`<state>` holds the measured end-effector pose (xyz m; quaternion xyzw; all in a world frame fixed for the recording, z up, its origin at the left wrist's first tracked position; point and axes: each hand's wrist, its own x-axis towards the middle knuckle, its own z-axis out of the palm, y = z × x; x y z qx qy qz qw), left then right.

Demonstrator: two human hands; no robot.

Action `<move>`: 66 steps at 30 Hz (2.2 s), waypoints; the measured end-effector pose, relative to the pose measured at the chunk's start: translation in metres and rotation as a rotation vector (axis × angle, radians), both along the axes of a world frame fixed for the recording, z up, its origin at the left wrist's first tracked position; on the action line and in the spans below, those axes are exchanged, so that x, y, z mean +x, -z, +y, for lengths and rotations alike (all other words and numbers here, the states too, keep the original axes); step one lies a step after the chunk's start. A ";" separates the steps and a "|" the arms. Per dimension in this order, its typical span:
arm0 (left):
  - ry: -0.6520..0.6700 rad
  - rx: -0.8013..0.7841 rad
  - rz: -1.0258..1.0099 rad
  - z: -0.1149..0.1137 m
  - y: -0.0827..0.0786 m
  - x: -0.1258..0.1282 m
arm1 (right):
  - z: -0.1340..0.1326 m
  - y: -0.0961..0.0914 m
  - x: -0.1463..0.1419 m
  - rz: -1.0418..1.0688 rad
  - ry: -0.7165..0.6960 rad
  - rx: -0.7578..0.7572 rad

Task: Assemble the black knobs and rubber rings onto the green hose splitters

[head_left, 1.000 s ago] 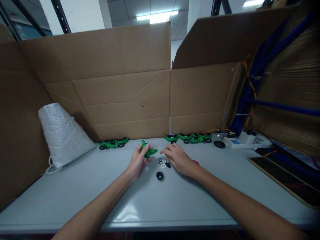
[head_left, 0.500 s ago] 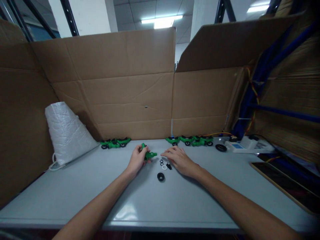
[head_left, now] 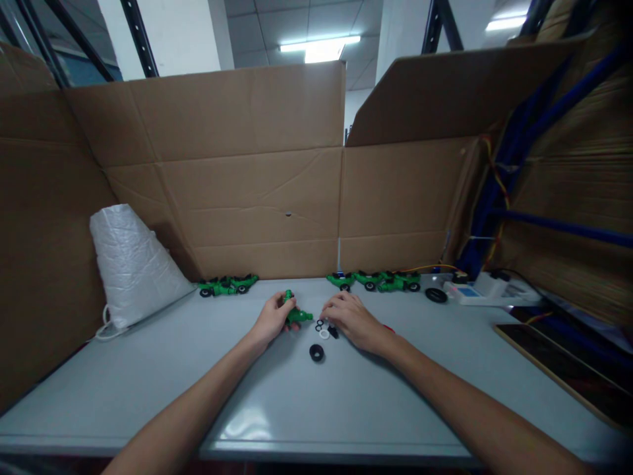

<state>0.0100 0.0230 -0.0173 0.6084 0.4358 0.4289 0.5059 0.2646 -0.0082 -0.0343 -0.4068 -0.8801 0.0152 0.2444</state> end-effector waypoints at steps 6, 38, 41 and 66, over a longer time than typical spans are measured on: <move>-0.026 0.043 0.229 0.003 0.001 -0.003 | 0.000 -0.001 0.001 -0.001 0.031 -0.008; 0.009 0.364 0.850 -0.021 -0.026 -0.010 | -0.007 -0.011 0.009 -0.053 0.008 -0.058; 0.113 0.312 0.851 -0.017 -0.034 -0.013 | -0.009 -0.012 0.007 -0.054 0.046 -0.063; 0.331 0.517 0.581 -0.008 -0.030 -0.049 | -0.009 -0.014 0.007 -0.004 0.123 0.030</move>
